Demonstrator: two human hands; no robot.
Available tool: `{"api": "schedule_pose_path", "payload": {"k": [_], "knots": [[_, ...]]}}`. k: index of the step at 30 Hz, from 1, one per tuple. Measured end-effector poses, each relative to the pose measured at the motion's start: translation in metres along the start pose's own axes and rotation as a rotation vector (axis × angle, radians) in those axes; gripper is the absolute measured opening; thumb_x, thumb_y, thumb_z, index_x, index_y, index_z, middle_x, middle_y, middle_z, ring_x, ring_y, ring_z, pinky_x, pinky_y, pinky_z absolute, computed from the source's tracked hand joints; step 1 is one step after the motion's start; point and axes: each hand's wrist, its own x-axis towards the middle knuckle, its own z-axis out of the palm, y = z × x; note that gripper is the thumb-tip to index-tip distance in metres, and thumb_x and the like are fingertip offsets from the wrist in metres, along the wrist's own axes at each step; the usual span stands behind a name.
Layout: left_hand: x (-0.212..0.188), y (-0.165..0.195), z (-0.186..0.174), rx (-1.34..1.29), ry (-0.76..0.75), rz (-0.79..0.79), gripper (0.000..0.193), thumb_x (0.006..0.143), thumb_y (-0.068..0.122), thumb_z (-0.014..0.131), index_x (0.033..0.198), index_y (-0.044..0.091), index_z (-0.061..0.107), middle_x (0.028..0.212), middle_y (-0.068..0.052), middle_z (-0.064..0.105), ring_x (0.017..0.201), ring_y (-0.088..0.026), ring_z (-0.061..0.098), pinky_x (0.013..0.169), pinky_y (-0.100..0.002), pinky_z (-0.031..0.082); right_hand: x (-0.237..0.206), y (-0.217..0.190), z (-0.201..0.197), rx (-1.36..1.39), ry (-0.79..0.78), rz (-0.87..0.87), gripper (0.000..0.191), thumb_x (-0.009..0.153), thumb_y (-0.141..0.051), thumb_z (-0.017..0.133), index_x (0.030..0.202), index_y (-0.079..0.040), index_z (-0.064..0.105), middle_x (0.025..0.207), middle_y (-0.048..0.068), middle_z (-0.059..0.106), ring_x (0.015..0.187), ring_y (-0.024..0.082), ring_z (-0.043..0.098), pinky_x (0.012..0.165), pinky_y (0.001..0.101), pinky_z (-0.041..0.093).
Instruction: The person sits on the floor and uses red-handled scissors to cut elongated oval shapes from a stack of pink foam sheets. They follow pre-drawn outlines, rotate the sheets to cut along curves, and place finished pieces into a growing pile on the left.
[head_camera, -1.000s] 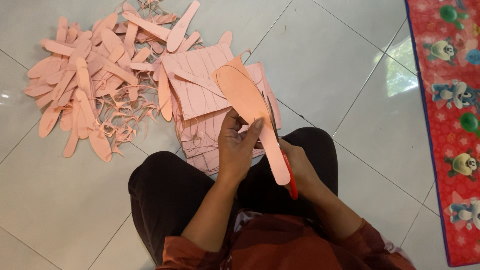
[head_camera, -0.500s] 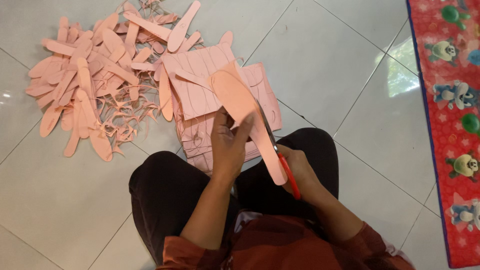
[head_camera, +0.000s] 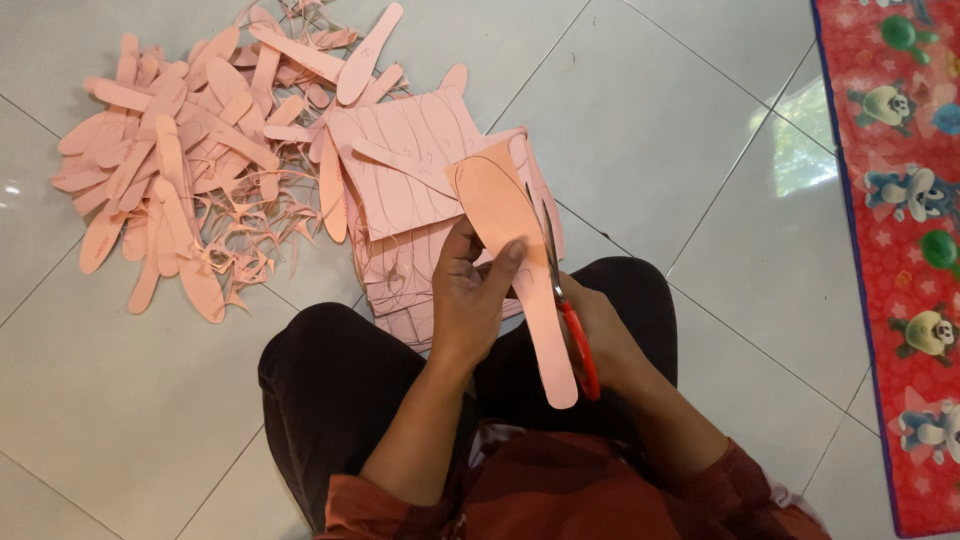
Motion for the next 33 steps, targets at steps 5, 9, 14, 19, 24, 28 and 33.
{"api": "schedule_pose_path", "payload": {"k": [5,9,14,19,24,28,33], "knots": [[0.001,0.002,0.002,-0.034,0.004,-0.012,0.034,0.100,0.012,0.068,0.130,-0.001,0.057,0.114,-0.011,0.066,0.095,-0.013,0.068,0.076,-0.030,0.063,-0.005,0.000,0.002,0.011,0.030,-0.017,0.041,0.096,-0.030,0.057,0.124,-0.001,0.063,0.075,0.009,0.070,0.063,0.015,0.062,0.058,0.0326,0.051],[0.001,0.003,0.001,-0.019,0.029,-0.067,0.036,0.097,0.014,0.068,0.129,0.000,0.057,0.111,-0.011,0.066,0.092,-0.014,0.070,0.071,-0.030,0.064,-0.008,0.002,0.002,-0.068,0.054,-0.044,0.032,0.098,-0.027,0.054,0.105,0.002,0.065,0.067,0.009,0.067,0.057,0.015,0.061,0.054,0.0340,0.050],[0.003,0.003,-0.005,-0.027,-0.008,-0.055,0.033,0.099,0.015,0.069,0.125,-0.001,0.058,0.112,-0.012,0.066,0.094,-0.015,0.069,0.072,-0.030,0.064,-0.008,0.001,0.000,-0.140,0.075,0.077,0.029,0.098,-0.026,0.053,0.099,0.000,0.066,0.064,0.011,0.066,0.053,0.017,0.060,0.051,0.0343,0.050],[0.004,0.002,-0.007,-0.056,-0.017,-0.089,0.034,0.097,0.014,0.070,0.126,0.000,0.057,0.113,-0.012,0.066,0.092,-0.015,0.070,0.071,-0.031,0.064,-0.009,-0.007,-0.003,-0.293,0.016,0.060,0.033,0.101,-0.030,0.051,0.099,0.000,0.063,0.067,0.010,0.063,0.048,0.018,0.061,0.048,0.0354,0.051],[0.005,0.004,-0.008,-0.017,-0.020,-0.095,0.035,0.095,0.013,0.070,0.125,0.000,0.057,0.116,-0.011,0.067,0.088,-0.016,0.070,0.068,-0.029,0.062,-0.009,-0.007,-0.005,-0.204,0.023,0.303,0.031,0.099,-0.030,0.052,0.102,-0.002,0.065,0.063,0.013,0.064,0.047,0.020,0.062,0.048,0.0365,0.053],[-0.001,0.010,0.000,0.345,0.077,0.309,0.037,0.105,0.013,0.065,0.137,-0.001,0.052,0.121,-0.011,0.061,0.104,-0.016,0.063,0.084,-0.029,0.059,-0.010,0.005,-0.006,-0.123,0.135,0.130,0.033,0.100,-0.026,0.055,0.092,0.003,0.068,0.065,0.011,0.060,0.050,0.016,0.055,0.048,0.0339,0.048],[-0.091,0.049,0.015,0.178,-0.414,0.347,0.026,0.109,0.013,0.062,0.128,-0.004,0.055,0.119,-0.012,0.060,0.104,-0.019,0.061,0.086,-0.031,0.055,-0.005,0.015,-0.008,-0.096,0.191,0.047,0.029,0.098,-0.024,0.060,0.090,0.002,0.067,0.064,0.006,0.061,0.059,0.008,0.051,0.053,0.0286,0.048]]}}
